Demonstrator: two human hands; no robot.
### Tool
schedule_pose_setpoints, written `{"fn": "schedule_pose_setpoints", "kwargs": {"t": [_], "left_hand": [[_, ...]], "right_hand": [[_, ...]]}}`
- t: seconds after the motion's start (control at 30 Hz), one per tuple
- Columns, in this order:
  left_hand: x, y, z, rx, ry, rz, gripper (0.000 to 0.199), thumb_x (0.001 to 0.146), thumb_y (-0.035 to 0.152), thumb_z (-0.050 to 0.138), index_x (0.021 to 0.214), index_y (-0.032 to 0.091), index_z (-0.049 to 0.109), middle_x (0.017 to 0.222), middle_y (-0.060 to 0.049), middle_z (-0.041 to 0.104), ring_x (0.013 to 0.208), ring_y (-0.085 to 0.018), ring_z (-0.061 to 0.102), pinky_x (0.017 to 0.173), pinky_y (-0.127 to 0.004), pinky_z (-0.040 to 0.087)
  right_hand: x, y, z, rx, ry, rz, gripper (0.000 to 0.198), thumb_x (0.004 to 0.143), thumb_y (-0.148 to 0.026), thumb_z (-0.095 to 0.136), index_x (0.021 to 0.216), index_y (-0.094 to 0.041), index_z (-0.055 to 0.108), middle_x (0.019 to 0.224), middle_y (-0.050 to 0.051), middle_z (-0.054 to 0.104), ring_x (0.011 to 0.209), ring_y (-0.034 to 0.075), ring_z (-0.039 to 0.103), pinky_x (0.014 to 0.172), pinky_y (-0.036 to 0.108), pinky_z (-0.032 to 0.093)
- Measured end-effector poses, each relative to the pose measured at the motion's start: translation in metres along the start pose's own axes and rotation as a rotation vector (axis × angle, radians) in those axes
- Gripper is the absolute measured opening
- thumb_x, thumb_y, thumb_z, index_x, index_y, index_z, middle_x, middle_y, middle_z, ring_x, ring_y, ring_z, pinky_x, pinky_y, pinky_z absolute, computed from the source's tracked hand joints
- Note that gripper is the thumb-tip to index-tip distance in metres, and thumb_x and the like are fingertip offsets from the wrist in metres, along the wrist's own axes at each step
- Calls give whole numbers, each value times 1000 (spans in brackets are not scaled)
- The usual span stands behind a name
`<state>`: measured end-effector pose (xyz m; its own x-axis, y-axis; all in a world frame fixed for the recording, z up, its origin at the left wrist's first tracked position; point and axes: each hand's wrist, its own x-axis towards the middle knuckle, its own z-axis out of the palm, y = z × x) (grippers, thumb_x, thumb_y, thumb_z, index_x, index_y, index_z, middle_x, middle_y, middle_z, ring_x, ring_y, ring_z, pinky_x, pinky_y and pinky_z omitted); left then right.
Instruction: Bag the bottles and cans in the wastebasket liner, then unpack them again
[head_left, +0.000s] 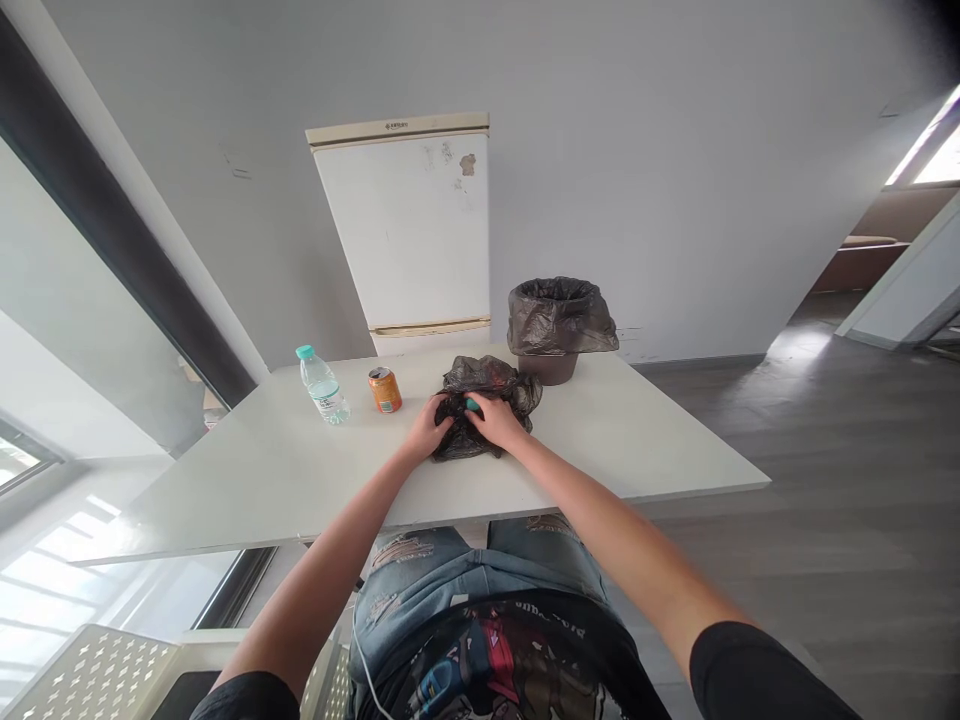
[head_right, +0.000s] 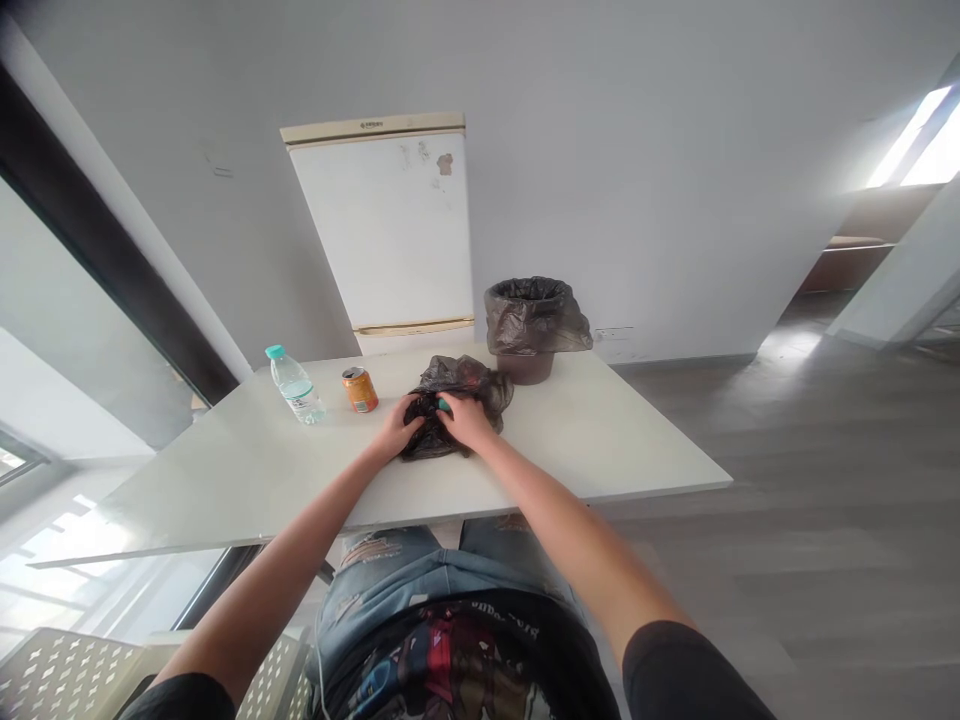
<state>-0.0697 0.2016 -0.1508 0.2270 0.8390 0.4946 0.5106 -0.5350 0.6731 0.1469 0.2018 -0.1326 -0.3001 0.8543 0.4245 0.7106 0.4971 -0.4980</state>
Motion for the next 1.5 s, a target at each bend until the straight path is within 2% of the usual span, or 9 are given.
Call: {"fn": "schedule_pose_setpoints", "kwargs": {"t": [0.23, 0.37, 0.6, 0.77, 1.0, 1.1, 1.2, 1.33, 1.5], "left_hand": [[1, -6, 3, 63, 79, -100, 47, 87, 17, 62, 134, 21, 61, 139, -13, 65, 135, -30, 59, 120, -52, 44], [2, -4, 2, 54, 118, -133, 48, 86, 19, 63, 135, 21, 63, 139, -13, 65, 134, -31, 60, 121, -52, 44], [2, 5, -10, -96, 180, -221, 60, 84, 33, 74, 142, 23, 62, 151, -12, 60, 143, -34, 53, 126, -51, 38], [3, 14, -16, -346, 183, -296, 51, 91, 42, 64, 139, 23, 63, 142, -10, 67, 134, -30, 61, 117, -47, 47], [0, 29, -23, -225, 290, -44, 33, 78, 26, 71, 112, 23, 70, 128, -7, 68, 126, -27, 61, 116, -43, 47], [0, 36, -29, -248, 284, -25, 20, 86, 38, 68, 99, 22, 69, 123, -9, 68, 122, -27, 62, 109, -41, 51], [0, 40, -35, -270, 43, 4, 48, 100, 61, 47, 96, 21, 74, 115, -12, 71, 118, -29, 64, 110, -46, 51], [-2, 50, -41, -306, -324, 67, 83, 97, 84, 27, 106, 20, 80, 119, -15, 73, 115, -32, 68, 106, -48, 55], [-3, 83, -48, -117, -499, 132, 53, 92, 72, 62, 104, 24, 82, 140, -13, 67, 127, -34, 65, 109, -43, 55]], "right_hand": [[0, 5, -26, 375, 493, -16, 35, 101, -50, 58, 112, -19, 71, 82, 3, 68, 66, 16, 55, 69, 28, 45], [-3, 7, -38, 578, 764, 106, 43, 99, -59, 55, 94, -19, 68, 83, 3, 65, 67, 15, 50, 63, 27, 40], [4, 14, -36, 830, 832, 259, 48, 96, -64, 52, 76, -22, 58, 67, -1, 53, 66, 16, 50, 60, 28, 40], [9, 17, -35, 988, 911, 346, 49, 92, -65, 56, 69, -22, 54, 63, -2, 50, 61, 15, 49, 57, 29, 42], [14, 21, -40, 1295, 588, 447, 54, 90, -79, 49, 75, -27, 47, 60, -3, 47, 58, 17, 54, 55, 30, 51], [13, 15, -39, 1362, 369, 395, 56, 86, -81, 57, 75, -27, 52, 53, -7, 36, 48, 14, 40, 46, 29, 42], [8, 5, -35, 1377, 149, 289, 55, 83, -80, 65, 81, -25, 60, 48, -10, 27, 43, 11, 28, 43, 26, 33], [2, -5, -33, 1324, 114, 226, 56, 82, -79, 69, 81, -23, 63, 45, -10, 31, 42, 11, 30, 44, 26, 36], [-2, -7, -38, 1322, 148, 180, 56, 82, -78, 69, 82, -22, 65, 47, -9, 35, 43, 11, 31, 44, 25, 32]]}}
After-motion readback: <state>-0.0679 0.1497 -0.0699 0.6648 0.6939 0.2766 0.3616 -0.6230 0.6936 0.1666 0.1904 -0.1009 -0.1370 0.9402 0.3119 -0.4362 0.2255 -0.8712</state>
